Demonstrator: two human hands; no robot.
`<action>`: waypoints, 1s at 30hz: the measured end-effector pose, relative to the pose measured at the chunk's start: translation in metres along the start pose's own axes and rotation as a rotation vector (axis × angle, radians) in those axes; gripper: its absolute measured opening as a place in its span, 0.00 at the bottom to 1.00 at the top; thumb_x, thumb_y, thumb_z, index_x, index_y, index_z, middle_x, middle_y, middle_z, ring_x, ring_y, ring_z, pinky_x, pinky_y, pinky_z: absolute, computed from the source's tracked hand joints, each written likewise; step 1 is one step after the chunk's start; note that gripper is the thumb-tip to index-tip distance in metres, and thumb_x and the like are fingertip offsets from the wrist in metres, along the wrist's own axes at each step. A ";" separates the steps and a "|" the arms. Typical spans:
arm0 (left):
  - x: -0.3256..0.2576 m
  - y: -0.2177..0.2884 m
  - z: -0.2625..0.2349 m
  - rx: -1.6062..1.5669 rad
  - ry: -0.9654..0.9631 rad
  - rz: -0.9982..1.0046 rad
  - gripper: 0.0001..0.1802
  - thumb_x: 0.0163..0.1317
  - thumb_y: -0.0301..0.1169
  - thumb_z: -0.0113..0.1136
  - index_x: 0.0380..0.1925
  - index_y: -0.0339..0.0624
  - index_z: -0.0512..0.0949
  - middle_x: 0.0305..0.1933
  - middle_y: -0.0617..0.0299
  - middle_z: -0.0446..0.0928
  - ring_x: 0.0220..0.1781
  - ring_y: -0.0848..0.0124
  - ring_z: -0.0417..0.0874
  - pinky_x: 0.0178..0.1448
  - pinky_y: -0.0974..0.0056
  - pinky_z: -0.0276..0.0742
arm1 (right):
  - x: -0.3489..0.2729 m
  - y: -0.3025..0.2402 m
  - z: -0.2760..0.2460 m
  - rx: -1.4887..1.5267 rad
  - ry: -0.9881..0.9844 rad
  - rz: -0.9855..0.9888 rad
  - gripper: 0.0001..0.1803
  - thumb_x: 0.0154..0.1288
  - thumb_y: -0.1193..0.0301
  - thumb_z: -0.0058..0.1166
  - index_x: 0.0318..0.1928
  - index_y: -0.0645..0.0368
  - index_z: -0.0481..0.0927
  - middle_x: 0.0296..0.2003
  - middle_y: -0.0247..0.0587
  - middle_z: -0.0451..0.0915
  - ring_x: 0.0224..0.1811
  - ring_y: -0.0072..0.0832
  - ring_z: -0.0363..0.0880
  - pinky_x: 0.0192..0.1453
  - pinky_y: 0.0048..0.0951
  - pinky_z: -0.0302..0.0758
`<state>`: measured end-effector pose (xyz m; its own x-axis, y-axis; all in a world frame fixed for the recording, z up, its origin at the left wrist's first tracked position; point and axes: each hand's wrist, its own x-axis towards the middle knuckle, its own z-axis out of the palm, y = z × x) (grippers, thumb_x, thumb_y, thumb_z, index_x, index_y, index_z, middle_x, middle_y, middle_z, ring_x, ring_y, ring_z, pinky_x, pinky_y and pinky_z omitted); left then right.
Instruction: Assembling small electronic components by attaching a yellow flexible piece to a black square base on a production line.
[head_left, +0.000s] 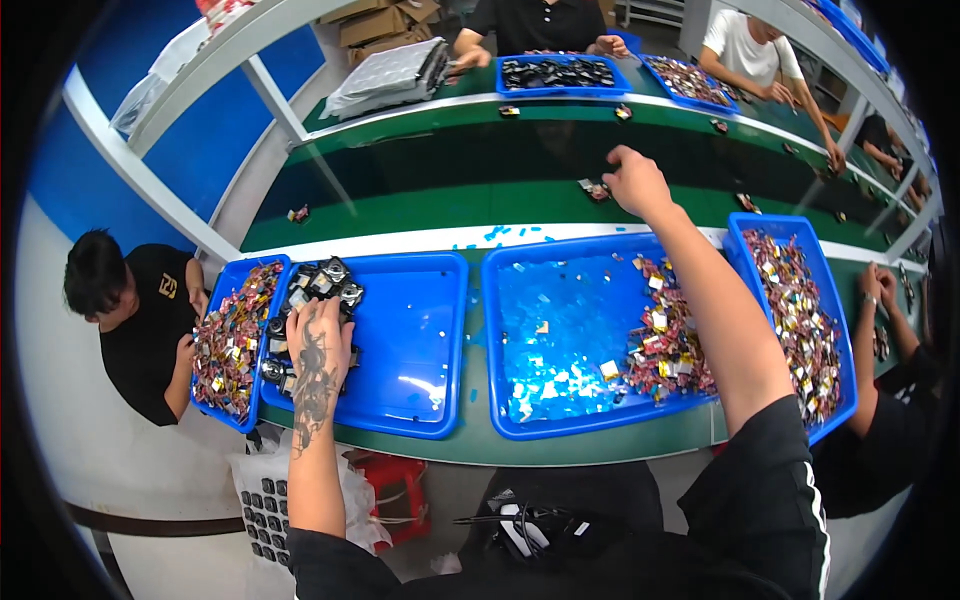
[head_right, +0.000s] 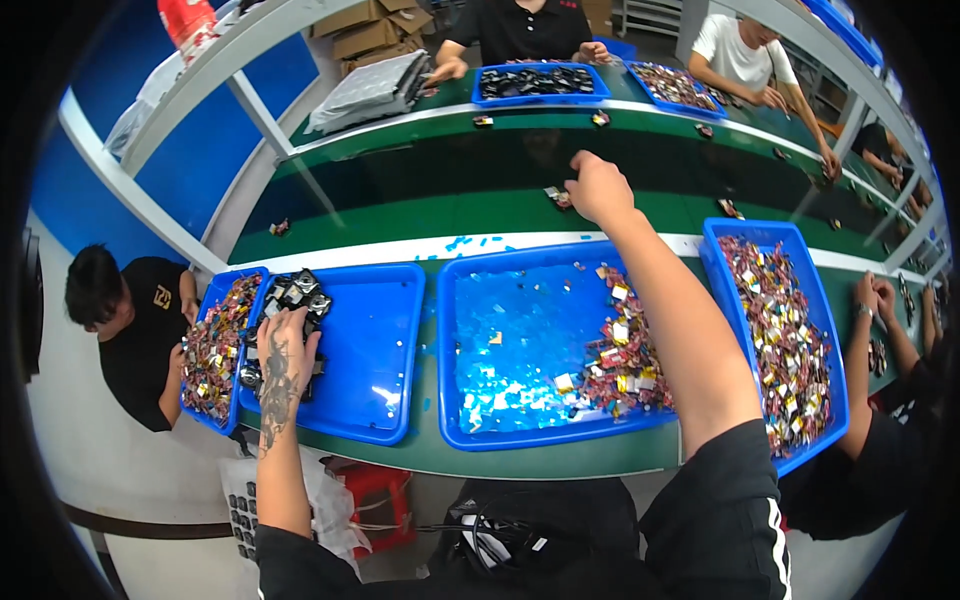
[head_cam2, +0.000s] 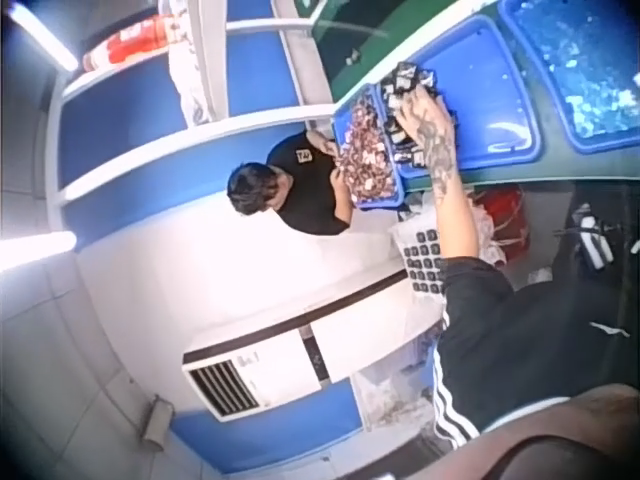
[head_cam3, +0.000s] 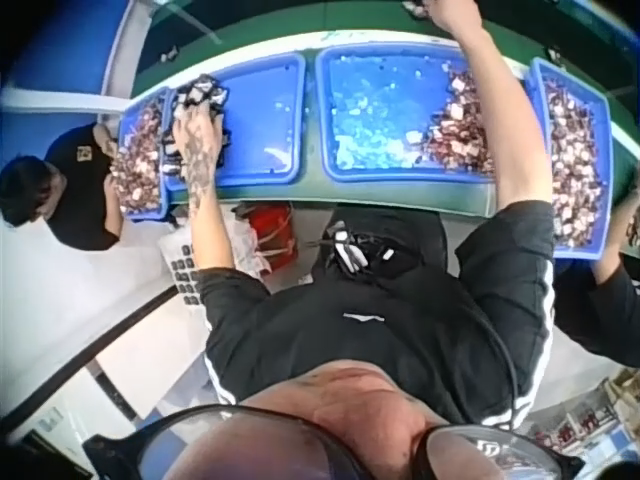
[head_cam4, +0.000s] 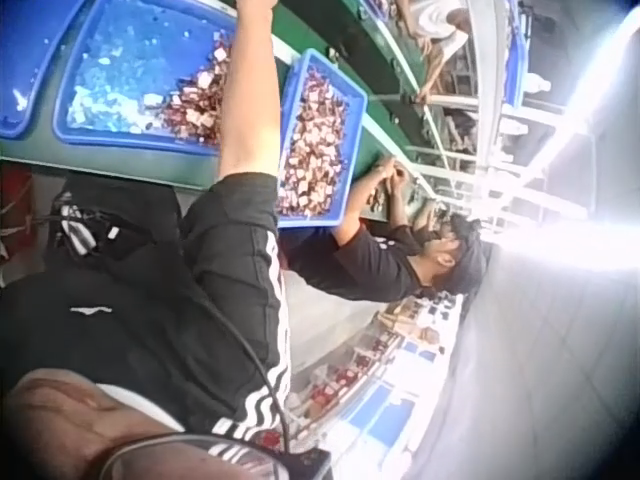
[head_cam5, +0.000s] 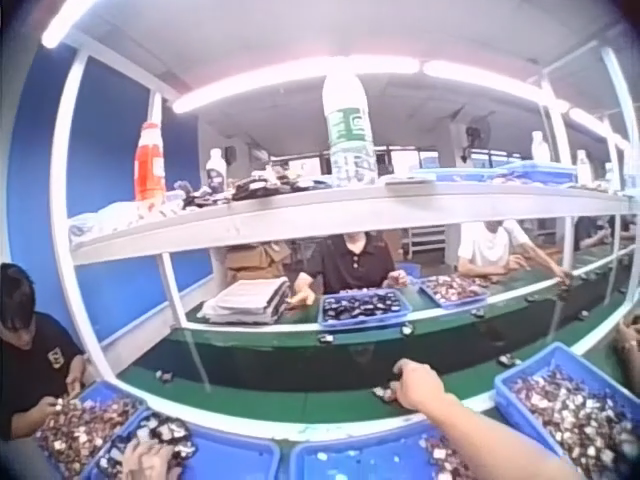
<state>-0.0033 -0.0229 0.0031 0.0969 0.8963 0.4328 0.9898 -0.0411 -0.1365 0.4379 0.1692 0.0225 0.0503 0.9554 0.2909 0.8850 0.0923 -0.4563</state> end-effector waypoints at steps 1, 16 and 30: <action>0.006 0.005 0.000 -0.025 -0.048 -0.016 0.22 0.53 0.30 0.66 0.50 0.37 0.76 0.52 0.51 0.77 0.60 0.56 0.73 0.68 0.49 0.61 | -0.007 -0.008 -0.020 0.058 -0.025 -0.014 0.17 0.56 0.69 0.62 0.47 0.59 0.80 0.39 0.50 0.83 0.44 0.46 0.82 0.51 0.42 0.77; 0.009 -0.001 0.014 -0.267 -0.131 0.054 0.14 0.61 0.27 0.58 0.47 0.39 0.75 0.44 0.48 0.77 0.51 0.49 0.75 0.57 0.52 0.71 | -0.230 -0.026 -0.074 -0.145 -0.420 -0.773 0.06 0.57 0.71 0.51 0.32 0.57 0.80 0.35 0.37 0.75 0.45 0.34 0.73 0.51 0.38 0.67; 0.017 0.006 0.005 -0.695 0.023 -0.071 0.09 0.59 0.18 0.58 0.31 0.40 0.68 0.26 0.64 0.66 0.29 0.71 0.68 0.33 0.66 0.67 | -0.224 -0.017 -0.078 0.875 -0.260 -0.019 0.07 0.63 0.74 0.58 0.40 0.63 0.81 0.36 0.40 0.82 0.43 0.30 0.80 0.49 0.33 0.76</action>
<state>0.0034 -0.0053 0.0049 0.0242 0.8978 0.4398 0.8304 -0.2630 0.4913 0.4479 -0.0687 0.0307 -0.1607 0.9748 0.1547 0.2122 0.1872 -0.9591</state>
